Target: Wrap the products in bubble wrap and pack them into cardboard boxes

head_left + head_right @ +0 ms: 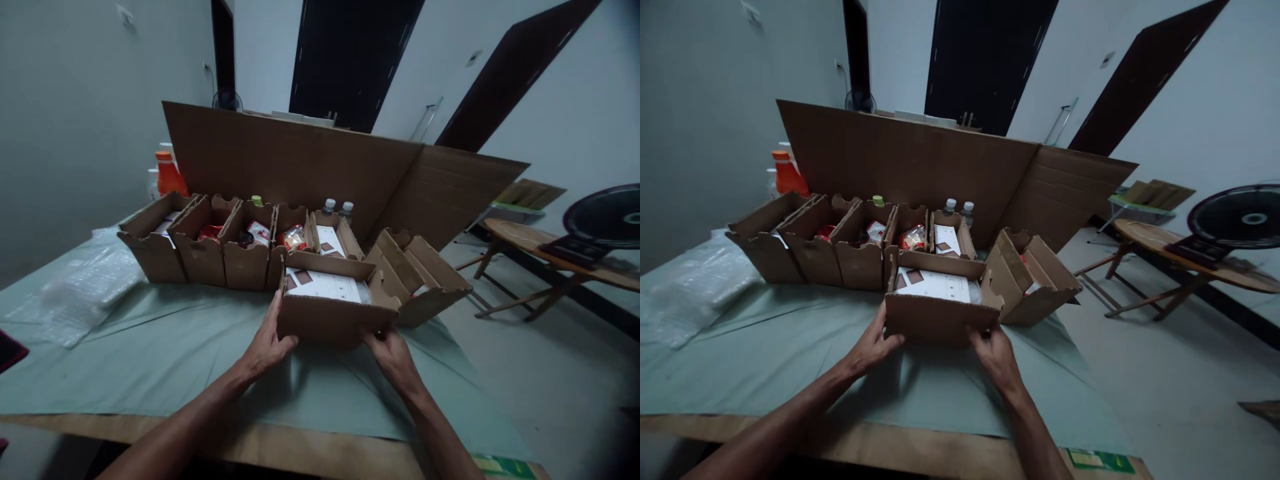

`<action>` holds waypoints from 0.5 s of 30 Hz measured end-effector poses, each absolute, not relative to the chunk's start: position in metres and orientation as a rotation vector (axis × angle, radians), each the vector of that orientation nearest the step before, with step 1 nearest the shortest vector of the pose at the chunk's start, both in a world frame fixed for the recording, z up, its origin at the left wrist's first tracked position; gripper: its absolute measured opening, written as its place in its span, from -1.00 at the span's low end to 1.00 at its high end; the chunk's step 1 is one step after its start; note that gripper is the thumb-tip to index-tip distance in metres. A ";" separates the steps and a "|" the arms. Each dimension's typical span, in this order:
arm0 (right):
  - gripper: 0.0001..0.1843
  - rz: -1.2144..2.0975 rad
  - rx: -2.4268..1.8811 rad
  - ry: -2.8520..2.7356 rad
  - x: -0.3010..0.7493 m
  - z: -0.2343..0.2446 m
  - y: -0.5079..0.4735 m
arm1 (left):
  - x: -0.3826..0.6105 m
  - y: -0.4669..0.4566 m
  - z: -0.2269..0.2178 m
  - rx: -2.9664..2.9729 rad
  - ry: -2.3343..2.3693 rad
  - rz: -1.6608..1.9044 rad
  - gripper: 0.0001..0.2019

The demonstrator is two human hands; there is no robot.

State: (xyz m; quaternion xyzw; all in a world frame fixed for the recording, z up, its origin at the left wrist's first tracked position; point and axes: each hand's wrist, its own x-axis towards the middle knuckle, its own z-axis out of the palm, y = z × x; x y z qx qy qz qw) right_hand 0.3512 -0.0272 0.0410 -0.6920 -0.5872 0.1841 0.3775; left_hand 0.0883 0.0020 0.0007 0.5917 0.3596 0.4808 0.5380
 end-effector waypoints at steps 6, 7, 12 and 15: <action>-0.57 0.454 -1.740 -1.539 0.293 0.052 -0.099 | 0.026 -0.080 -0.002 1.268 0.987 1.152 -0.25; -0.57 0.475 -1.706 -1.549 0.278 0.055 -0.104 | 0.012 -0.089 0.000 1.241 1.035 1.174 -0.27; -0.57 0.518 -1.599 -1.532 0.241 0.092 -0.075 | -0.016 -0.072 0.048 1.328 1.155 1.332 -0.29; -0.51 0.424 -1.581 -1.441 0.263 0.123 -0.057 | 0.013 -0.033 0.086 1.459 0.920 1.384 -0.20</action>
